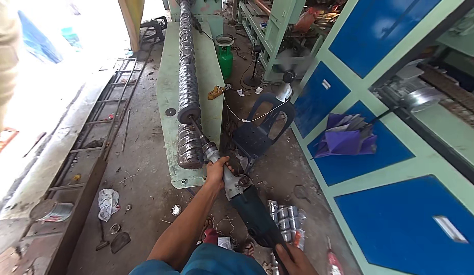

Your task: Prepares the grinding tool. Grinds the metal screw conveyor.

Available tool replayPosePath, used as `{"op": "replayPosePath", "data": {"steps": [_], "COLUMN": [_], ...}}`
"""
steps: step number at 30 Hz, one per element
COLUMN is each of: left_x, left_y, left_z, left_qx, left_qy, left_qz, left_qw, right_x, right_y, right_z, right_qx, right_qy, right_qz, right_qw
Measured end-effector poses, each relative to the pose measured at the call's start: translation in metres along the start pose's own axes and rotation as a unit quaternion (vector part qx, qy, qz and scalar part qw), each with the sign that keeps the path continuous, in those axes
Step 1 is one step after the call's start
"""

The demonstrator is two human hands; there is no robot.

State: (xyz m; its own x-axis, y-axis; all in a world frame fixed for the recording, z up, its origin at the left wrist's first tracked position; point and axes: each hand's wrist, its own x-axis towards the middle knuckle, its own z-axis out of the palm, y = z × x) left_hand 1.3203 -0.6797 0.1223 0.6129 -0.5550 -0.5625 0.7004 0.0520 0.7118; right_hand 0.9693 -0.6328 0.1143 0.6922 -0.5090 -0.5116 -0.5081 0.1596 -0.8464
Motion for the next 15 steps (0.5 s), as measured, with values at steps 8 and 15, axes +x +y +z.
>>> {"op": "replayPosePath", "data": {"steps": [8, 15], "left_x": [0.006, -0.001], "left_y": [-0.006, 0.002], "left_z": [0.013, -0.003], "left_qx": [0.022, 0.003], "left_qy": [-0.004, 0.001], "left_qz": [-0.015, 0.001], "left_qw": [1.0, 1.0], "right_x": [0.002, -0.001], "right_y": [0.005, -0.004], "right_z": [0.003, 0.003], "right_qx": [0.032, 0.016], "right_qy": [0.017, -0.005], "right_qz": [0.002, -0.003], "right_qw": [0.999, 1.0]}}
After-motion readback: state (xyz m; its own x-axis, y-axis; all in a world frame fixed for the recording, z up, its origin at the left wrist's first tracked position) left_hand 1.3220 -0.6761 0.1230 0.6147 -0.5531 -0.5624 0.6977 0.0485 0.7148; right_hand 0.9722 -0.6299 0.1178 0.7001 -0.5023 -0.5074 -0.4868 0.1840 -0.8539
